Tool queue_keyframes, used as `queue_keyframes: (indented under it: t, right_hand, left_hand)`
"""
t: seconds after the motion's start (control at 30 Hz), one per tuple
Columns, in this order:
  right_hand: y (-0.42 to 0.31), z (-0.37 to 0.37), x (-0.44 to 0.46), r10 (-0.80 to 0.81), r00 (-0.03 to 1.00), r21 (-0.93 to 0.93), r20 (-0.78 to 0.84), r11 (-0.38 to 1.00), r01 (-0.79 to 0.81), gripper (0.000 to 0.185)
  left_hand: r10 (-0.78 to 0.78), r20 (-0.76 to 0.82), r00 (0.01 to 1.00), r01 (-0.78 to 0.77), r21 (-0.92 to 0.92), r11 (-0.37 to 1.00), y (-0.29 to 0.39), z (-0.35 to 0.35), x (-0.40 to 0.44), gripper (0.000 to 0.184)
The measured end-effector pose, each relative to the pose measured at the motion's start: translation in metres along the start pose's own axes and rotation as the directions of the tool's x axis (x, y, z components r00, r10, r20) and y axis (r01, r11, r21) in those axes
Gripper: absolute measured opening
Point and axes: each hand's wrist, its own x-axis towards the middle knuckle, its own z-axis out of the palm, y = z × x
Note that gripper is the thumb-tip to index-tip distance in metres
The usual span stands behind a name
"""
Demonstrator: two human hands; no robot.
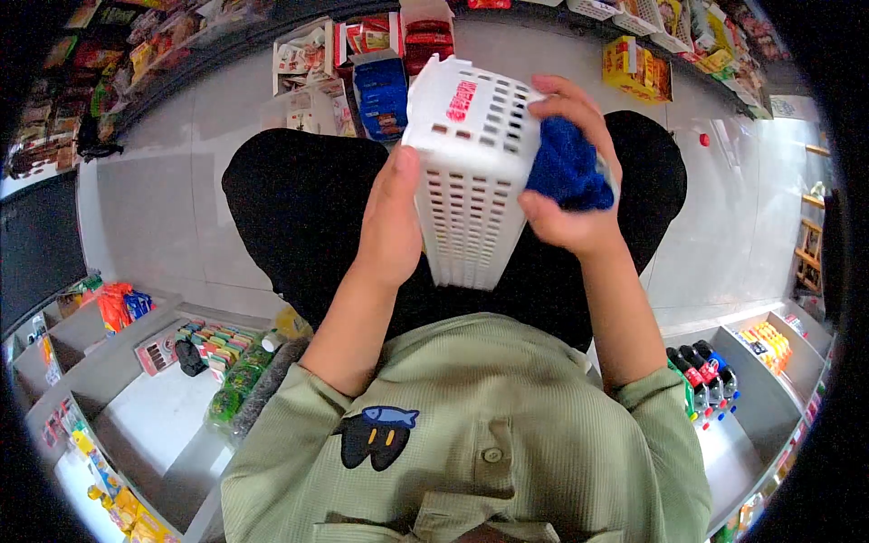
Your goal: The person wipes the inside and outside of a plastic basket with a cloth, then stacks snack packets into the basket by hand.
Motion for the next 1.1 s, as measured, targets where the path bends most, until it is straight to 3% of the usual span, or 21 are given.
queue_keyframes:
  t: [0.07, 0.13, 0.27, 0.4, 0.47, 0.53, 0.73, 0.8, 0.87, 0.93, 0.97, 1.03, 1.1]
  right_hand:
    - [-0.018, -0.004, 0.004, -0.075, 0.997, -0.103, 0.031, 0.992, 0.078, 0.065]
    - [-0.024, -0.008, 0.003, -0.13, 0.989, -0.131, 0.068, 0.982, 0.138, 0.067]
    - [-0.023, -0.01, -0.006, -0.119, 0.99, -0.123, 0.081, 0.984, 0.129, 0.067]
    - [-0.02, -0.003, -0.023, 0.046, 0.997, -0.113, 0.062, 0.993, -0.038, 0.061]
    - [-0.02, 0.001, -0.027, 0.234, 0.97, -0.164, -0.066, 0.956, -0.242, 0.053]
    - [-0.016, 0.003, -0.027, 0.259, 0.958, -0.177, -0.127, 0.944, -0.278, 0.036]
    - [-0.027, 0.007, -0.027, 0.264, 0.96, -0.117, -0.087, 0.955, -0.273, 0.034]
    - [-0.039, 0.013, -0.025, 0.485, 0.869, 0.219, -0.095, 0.862, -0.457, 0.036]
    - [-0.038, 0.015, -0.029, 0.521, 0.847, 0.275, -0.105, 0.834, -0.478, 0.037]
    - [-0.033, 0.011, -0.033, 0.214, 0.973, -0.069, -0.09, 0.973, -0.22, 0.034]
    - [-0.036, 0.012, -0.032, 0.145, 0.985, -0.154, -0.092, 0.975, -0.158, 0.032]
    - [-0.042, 0.014, -0.029, 0.072, 0.995, -0.209, -0.075, 0.974, -0.086, 0.033]
    - [-0.043, 0.016, -0.029, -0.067, 0.997, -0.313, -0.034, 0.948, 0.053, 0.036]
  left_hand:
    - [-0.056, 0.037, 0.998, 0.063, -0.208, 0.976, 0.001, -0.003, 0.008, 0.059]
    - [-0.032, 0.127, 0.991, 0.056, -0.192, 0.98, 0.008, 0.002, 0.011, 0.055]
    - [-0.1, 0.141, 0.985, 0.119, -0.132, 0.984, 0.011, -0.002, 0.007, 0.048]
    - [-0.125, 0.155, 0.98, 0.167, -0.295, 0.941, 0.0, -0.014, 0.002, 0.048]
    - [-0.04, 0.117, 0.992, 0.077, -0.326, 0.942, -0.003, -0.015, -0.004, 0.052]
    - [-0.048, 0.133, 0.99, 0.089, -0.327, 0.941, -0.002, -0.015, -0.008, 0.057]
    - [-0.027, 0.091, 0.996, 0.048, -0.244, 0.969, 0.001, -0.015, -0.01, 0.066]
    - [-0.023, 0.076, 0.997, 0.046, -0.315, 0.948, 0.0, -0.017, -0.011, 0.067]
    - [-0.012, 0.072, 0.997, 0.034, -0.311, 0.95, -0.001, -0.017, -0.012, 0.067]
    - [-0.001, 0.067, 0.998, 0.021, -0.306, 0.952, -0.002, -0.015, -0.013, 0.068]
    - [0.005, 0.045, 0.999, 0.008, -0.298, 0.954, -0.004, -0.012, -0.014, 0.066]
    - [0.011, 0.023, 1.0, -0.004, -0.292, 0.956, -0.004, -0.005, -0.017, 0.064]
    - [0.005, -0.089, 0.996, -0.018, -0.148, 0.989, -0.001, 0.003, -0.021, 0.055]
